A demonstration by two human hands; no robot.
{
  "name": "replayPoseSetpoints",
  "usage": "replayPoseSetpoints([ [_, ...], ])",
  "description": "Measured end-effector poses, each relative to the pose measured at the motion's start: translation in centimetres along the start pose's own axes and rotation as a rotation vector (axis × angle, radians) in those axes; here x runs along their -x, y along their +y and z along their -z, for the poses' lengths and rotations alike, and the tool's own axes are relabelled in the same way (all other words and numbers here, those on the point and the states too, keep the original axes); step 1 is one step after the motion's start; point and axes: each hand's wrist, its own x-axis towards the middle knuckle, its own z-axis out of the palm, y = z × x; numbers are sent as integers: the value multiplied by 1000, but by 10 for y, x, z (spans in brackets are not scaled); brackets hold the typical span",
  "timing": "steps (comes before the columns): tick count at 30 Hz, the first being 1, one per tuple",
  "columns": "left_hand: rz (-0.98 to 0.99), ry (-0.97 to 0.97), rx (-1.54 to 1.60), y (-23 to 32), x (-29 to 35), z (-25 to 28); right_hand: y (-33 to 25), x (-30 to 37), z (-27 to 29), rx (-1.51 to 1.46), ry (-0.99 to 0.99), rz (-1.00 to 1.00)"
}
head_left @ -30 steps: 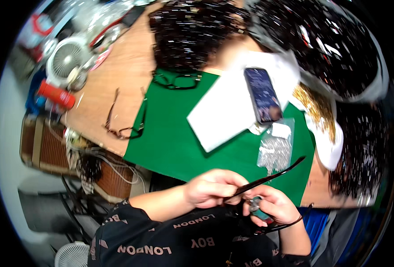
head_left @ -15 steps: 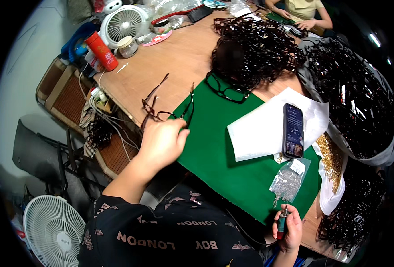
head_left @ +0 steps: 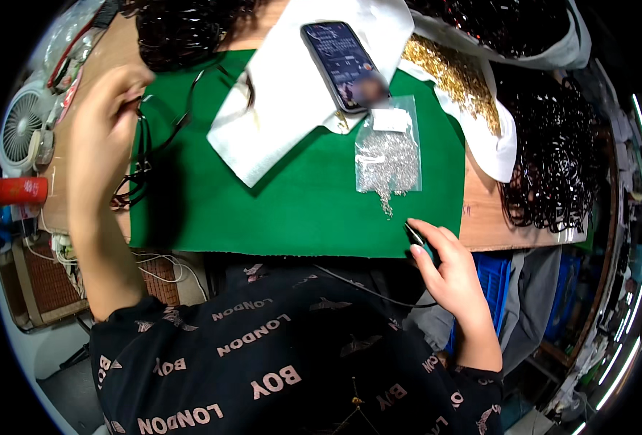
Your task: The person assembles eyeglasses by inserting small screws into the hinge area using a screwdriver. They repeatedly pick up glasses frames, tighten the screws, and place the frames back on the table.
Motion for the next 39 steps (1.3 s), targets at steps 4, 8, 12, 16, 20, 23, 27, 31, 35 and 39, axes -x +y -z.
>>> replayPoseSetpoints([
  [4,-106,180,-58,25,19,35,-8,-3,-4,107,-65,58],
  [8,148,275,194,40,34,37,-13,-8,-9,344,-148,117],
  [12,163,303,649,16,58,33,-19,-12,-4,468,-211,155],
  [16,-141,69,1157,33,57,27,-18,-16,0,482,-257,141],
  [20,-219,-187,1771,55,41,3,-15,-17,1,465,-247,140],
  [23,-291,-252,2005,65,45,-37,-14,-15,0,448,-242,140],
  [27,-139,-347,2144,101,40,-80,-15,-17,1,469,-261,156],
  [31,144,-363,2367,117,49,-97,-10,-16,-2,447,-237,163],
  [35,354,-527,2372,114,60,-109,-8,-15,-4,458,-227,175],
  [39,401,-535,2536,118,68,-128,-10,-16,-1,509,-287,144],
])
